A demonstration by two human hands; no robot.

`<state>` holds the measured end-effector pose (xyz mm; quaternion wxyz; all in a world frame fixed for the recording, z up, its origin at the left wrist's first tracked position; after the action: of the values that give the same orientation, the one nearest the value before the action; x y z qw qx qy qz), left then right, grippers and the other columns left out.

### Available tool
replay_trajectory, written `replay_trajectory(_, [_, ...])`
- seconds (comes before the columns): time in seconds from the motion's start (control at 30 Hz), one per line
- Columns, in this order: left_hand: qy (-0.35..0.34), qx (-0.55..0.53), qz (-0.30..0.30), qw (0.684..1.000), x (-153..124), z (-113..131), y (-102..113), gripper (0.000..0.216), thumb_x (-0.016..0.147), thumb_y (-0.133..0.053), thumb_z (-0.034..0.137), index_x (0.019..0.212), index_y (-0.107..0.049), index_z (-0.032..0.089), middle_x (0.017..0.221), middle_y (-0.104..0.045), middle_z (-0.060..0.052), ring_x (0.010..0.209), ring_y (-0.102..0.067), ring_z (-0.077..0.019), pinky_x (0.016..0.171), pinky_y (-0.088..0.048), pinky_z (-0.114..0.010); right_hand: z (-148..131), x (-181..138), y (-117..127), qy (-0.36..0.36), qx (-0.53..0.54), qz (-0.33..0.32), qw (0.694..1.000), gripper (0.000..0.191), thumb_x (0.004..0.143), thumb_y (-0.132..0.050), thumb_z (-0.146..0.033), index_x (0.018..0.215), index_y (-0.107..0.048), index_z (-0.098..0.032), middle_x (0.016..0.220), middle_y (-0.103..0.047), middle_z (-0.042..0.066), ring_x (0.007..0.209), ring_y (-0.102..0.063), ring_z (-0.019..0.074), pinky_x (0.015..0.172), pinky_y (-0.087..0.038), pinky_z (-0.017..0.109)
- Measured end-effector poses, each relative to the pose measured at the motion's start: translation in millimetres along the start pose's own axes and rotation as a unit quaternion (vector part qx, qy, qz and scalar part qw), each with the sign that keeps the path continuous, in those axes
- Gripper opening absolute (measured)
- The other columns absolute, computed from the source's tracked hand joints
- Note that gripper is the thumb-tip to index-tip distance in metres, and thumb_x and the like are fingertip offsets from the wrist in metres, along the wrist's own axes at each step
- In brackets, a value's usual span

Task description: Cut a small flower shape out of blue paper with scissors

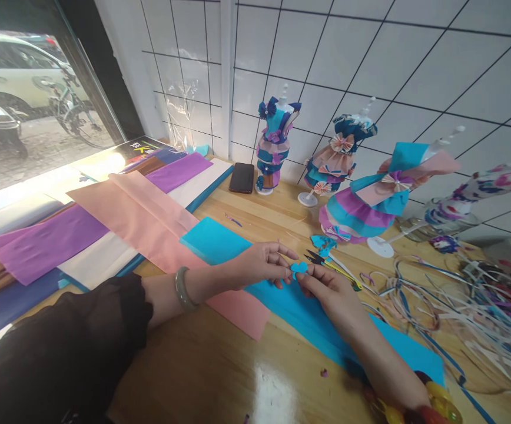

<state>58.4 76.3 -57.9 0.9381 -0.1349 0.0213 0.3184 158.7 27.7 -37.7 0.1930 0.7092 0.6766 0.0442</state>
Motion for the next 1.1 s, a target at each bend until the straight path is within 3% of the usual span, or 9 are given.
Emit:
replay_trajectory(0.43, [-0.004,0.007,0.0,1.0,1.4,-4.1,0.4,0.043,0.072,-0.072,0.023,0.111,-0.058,0.013,0.072,-0.064,-0.002,0.064,-0.061,-0.0126,0.06,-0.05,-0.027,9.5,1.7,-1.3,0.025,0.012,0.006,1.0,0.03,0.078,-0.061,-0.041,0.06,-0.048,-0.021,0.055,-0.039,-0.005,0.054,-0.033,0.0122,0.052,-0.026,0.027])
replay_trajectory(1.1, [0.015,-0.033,0.006,0.999,1.0,-3.3,2.7,0.045,0.07,-0.076,0.024,0.109,-0.058,0.014,0.072,-0.065,-0.002,0.066,-0.062,-0.0126,0.06,-0.047,-0.027,3.8,1.3,-3.8,-0.004,0.058,-0.041,0.997,0.038,0.073,-0.064,-0.053,0.06,-0.051,-0.02,0.055,-0.046,-0.002,0.055,-0.04,0.0136,0.055,-0.032,0.029])
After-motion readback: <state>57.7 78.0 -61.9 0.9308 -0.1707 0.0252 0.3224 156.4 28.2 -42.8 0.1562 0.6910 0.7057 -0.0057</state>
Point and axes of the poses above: each hand's wrist, its own x-axis towards the middle knuckle, its own y-axis out of the back of the hand, z = x × y, the point moved 9 cm from there along x, towards the middle knuckle
